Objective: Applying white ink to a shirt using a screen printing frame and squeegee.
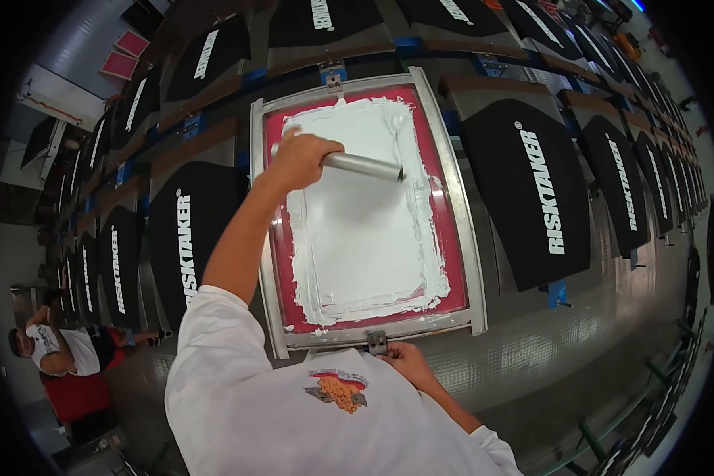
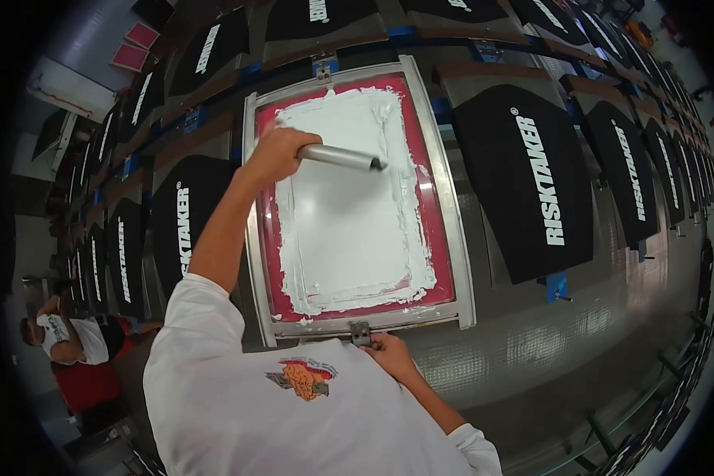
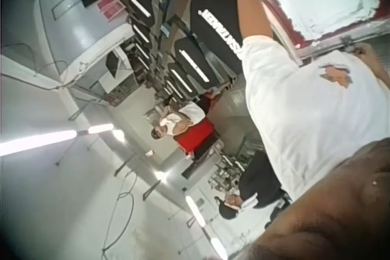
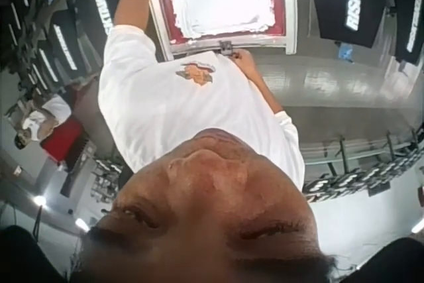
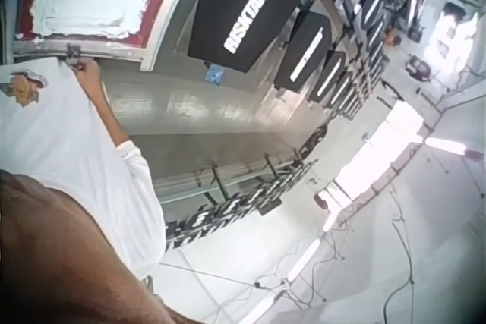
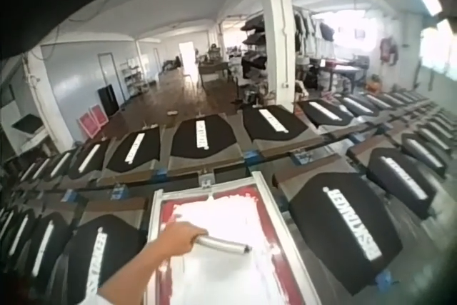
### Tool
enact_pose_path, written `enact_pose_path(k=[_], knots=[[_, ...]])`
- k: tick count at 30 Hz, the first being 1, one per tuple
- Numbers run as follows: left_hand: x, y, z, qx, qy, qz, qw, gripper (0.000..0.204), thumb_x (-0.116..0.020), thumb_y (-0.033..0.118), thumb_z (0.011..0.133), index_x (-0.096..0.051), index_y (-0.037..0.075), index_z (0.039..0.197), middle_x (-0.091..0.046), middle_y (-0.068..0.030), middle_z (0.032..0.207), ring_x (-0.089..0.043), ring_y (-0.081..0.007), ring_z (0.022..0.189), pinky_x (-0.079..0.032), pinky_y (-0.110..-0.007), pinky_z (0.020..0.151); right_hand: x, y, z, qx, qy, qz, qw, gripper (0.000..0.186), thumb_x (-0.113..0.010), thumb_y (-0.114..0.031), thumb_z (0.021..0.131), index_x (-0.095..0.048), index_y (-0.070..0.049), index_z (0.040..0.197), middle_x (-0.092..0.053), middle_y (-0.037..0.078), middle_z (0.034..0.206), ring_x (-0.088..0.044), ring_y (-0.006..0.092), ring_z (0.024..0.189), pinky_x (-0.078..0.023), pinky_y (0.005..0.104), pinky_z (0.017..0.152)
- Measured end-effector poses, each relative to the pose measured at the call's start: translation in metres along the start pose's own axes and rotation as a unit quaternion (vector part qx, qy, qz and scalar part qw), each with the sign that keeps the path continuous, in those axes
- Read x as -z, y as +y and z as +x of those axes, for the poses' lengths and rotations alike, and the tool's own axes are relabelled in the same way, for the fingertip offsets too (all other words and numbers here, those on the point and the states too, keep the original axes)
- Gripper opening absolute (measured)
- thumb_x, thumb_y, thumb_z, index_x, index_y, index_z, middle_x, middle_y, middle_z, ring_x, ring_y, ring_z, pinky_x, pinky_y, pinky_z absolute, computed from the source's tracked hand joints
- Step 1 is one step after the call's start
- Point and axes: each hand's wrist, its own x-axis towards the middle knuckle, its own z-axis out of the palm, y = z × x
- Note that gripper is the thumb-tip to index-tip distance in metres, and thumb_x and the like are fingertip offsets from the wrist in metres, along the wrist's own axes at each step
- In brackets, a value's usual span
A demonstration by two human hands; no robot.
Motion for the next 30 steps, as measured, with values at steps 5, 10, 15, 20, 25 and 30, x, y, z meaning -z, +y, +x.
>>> enact_pose_path(k=[5,10,15,20,25,30], knots=[[0.013,0.010,0.070,-0.247,0.002,0.122,0.961,0.043,-0.068,-0.010,0.065,-0.071,0.023,0.092,-0.063,0.0038,0.102,-0.046,-0.0192,0.119,-0.009,-0.069,0.103,-0.001,-0.001,-0.002,0.003,0.007,-0.046,0.999,0.026,-0.070,-0.024,0.076,-0.066,-0.001,0.087,-0.060,0.008,0.063,-0.052,0.0131,0.056,-0.044,0.0288,0.055],[-0.013,0.024,0.141,-0.281,-0.063,0.106,0.952,0.041,-0.067,-0.009,0.068,-0.070,0.023,0.092,-0.061,0.0036,0.108,-0.041,-0.0184,0.123,-0.006,-0.068,0.106,-0.003,-0.008,-0.010,-0.035,0.013,-0.045,0.998,0.028,-0.070,-0.025,0.077,-0.067,-0.003,0.094,-0.063,0.009,0.067,-0.056,0.0145,0.059,-0.046,0.0288,0.058],[-0.023,0.016,0.154,-0.235,-0.123,0.117,0.957,0.041,-0.063,-0.009,0.072,-0.070,0.023,0.096,-0.061,0.0039,0.110,-0.039,-0.0186,0.124,-0.006,-0.068,0.106,0.000,-0.018,-0.013,-0.069,0.007,-0.040,0.997,0.029,-0.070,-0.025,0.076,-0.067,-0.003,0.095,-0.064,0.009,0.068,-0.057,0.0142,0.059,-0.046,0.0287,0.059],[-0.002,-0.007,0.125,-0.192,-0.151,0.157,0.957,0.038,-0.065,-0.005,0.074,-0.069,0.023,0.099,-0.063,0.0019,0.106,-0.046,-0.0189,0.116,-0.012,-0.067,0.105,0.000,-0.011,-0.006,-0.040,0.004,-0.033,0.999,0.028,-0.071,-0.025,0.075,-0.067,-0.001,0.089,-0.062,0.009,0.065,-0.055,0.0145,0.057,-0.045,0.0297,0.057],[0.042,-0.006,0.074,-0.079,-0.148,0.199,0.966,0.033,-0.071,0.009,0.072,-0.066,0.017,0.104,-0.066,-0.0043,0.098,-0.057,-0.0251,0.101,-0.027,-0.057,0.104,0.004,-0.001,0.003,-0.006,-0.014,-0.067,0.998,0.027,-0.072,-0.024,0.075,-0.061,0.001,0.074,-0.059,0.008,0.061,-0.051,0.0132,0.054,-0.043,0.0295,0.054],[0.050,-0.015,0.013,0.106,-0.049,-0.025,0.993,0.049,-0.070,0.022,0.067,-0.061,0.002,0.110,-0.065,-0.0199,0.099,-0.063,-0.0311,0.091,-0.047,-0.034,0.084,0.010,-0.024,0.001,-0.019,-0.042,-0.100,0.994,0.026,-0.071,-0.024,0.075,-0.065,0.000,0.078,-0.061,0.007,0.062,-0.053,0.0126,0.056,-0.043,0.0285,0.055]])
